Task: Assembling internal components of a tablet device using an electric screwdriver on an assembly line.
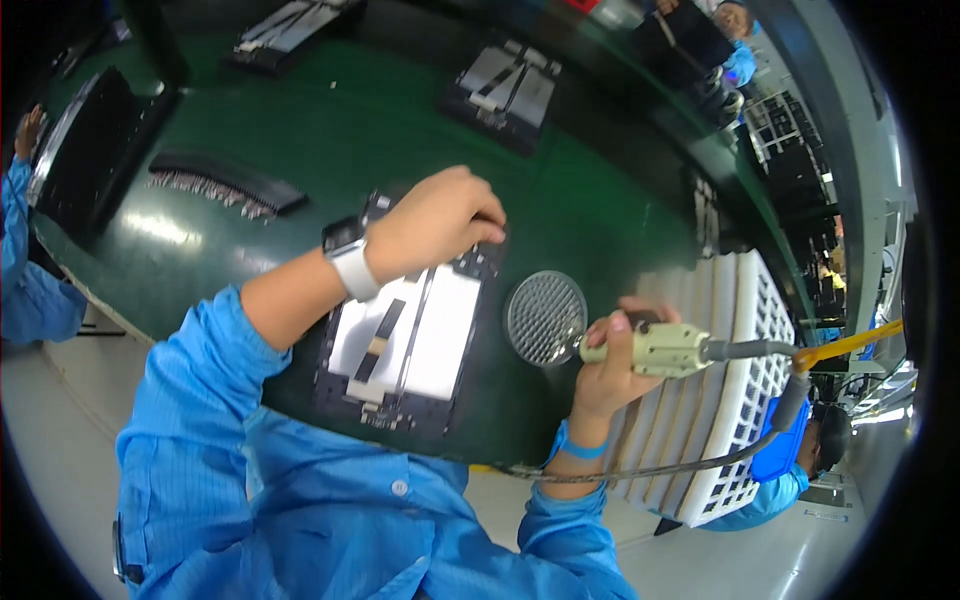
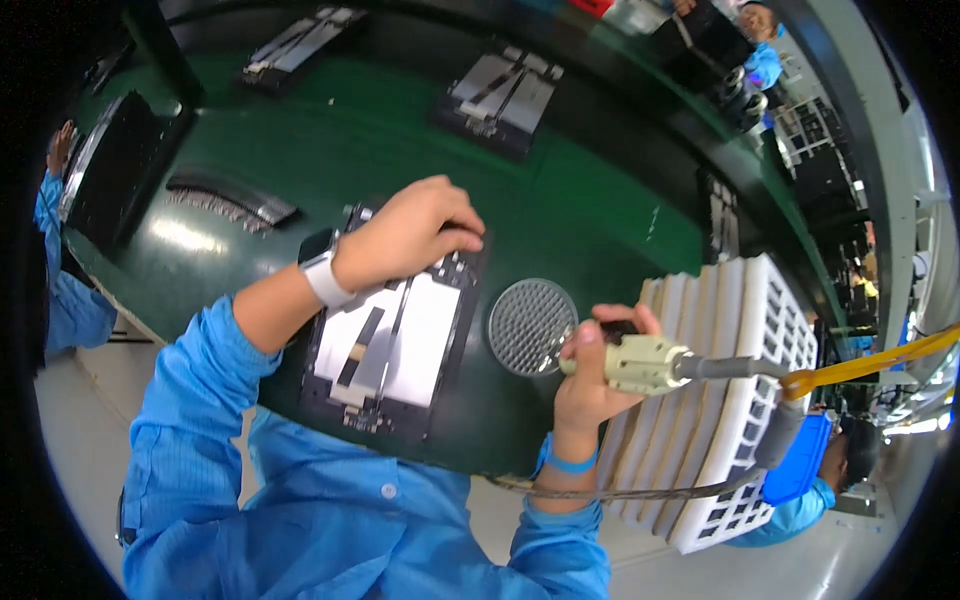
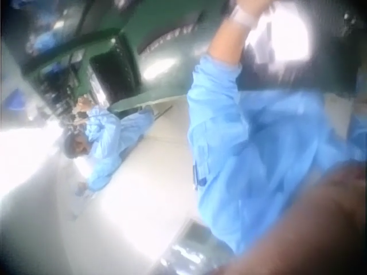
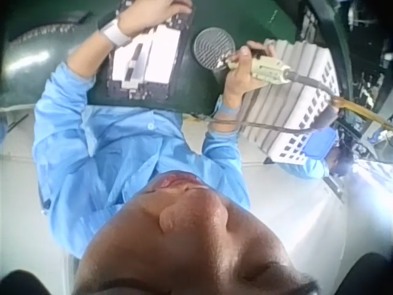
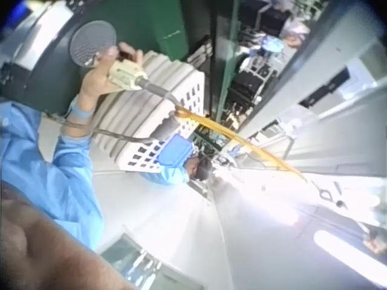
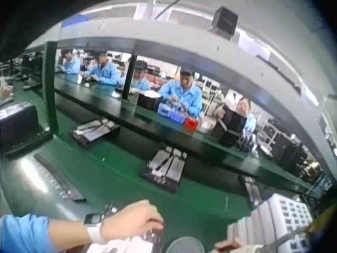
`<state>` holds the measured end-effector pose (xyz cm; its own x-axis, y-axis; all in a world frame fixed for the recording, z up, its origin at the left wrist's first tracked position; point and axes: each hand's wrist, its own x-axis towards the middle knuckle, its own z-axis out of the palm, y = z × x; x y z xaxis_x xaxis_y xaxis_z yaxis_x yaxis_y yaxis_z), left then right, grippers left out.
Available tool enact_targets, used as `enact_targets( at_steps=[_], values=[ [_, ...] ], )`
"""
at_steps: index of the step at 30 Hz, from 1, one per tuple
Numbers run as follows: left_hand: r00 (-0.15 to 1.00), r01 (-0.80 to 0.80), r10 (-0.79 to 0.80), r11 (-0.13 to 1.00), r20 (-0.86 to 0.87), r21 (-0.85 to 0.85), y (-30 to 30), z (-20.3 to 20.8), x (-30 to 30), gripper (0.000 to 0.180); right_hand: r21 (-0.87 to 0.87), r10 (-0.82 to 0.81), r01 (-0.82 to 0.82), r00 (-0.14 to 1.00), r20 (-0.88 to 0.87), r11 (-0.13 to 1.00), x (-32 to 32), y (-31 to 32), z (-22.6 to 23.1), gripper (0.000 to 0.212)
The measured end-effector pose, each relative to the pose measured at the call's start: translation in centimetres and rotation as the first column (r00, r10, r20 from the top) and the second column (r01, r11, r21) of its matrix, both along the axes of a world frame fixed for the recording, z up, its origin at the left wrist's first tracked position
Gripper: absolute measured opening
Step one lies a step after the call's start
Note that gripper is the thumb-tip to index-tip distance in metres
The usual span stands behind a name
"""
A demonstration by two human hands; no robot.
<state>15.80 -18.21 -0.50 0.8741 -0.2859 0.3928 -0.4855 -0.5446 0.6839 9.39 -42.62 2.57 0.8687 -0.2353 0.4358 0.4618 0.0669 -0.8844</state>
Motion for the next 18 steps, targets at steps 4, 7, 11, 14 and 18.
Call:
enact_targets(
  at_steps=[4,7,11,14,18],
  values=[
    [0.999,0.054,-0.054,0.998,0.002,0.012,0.0,-0.4,1.2,0.015,-0.043,-0.016,0.016,1.000,0.006,0.999,0.3,-0.2,0.2,0.053],
    [0.997,0.074,-0.074,0.997,-0.037,0.007,0.1,-0.7,1.4,0.014,-0.037,-0.020,0.021,0.999,0.029,0.999,0.0,-0.1,0.5,0.055],
    [0.989,0.089,-0.095,0.994,-0.111,-0.059,0.3,-0.4,1.6,0.016,-0.047,-0.016,0.018,0.999,0.048,0.999,-0.1,0.0,0.4,0.055],
    [0.939,0.078,-0.134,0.980,-0.317,-0.184,0.8,1.0,1.5,0.017,-0.042,-0.018,0.020,0.999,0.045,0.999,-0.3,0.0,0.2,0.055],
    [0.925,0.073,-0.129,0.983,-0.357,-0.167,0.8,0.7,1.6,0.017,-0.062,-0.016,0.019,0.999,0.052,0.998,-0.5,0.0,0.6,0.055]
  ],
)
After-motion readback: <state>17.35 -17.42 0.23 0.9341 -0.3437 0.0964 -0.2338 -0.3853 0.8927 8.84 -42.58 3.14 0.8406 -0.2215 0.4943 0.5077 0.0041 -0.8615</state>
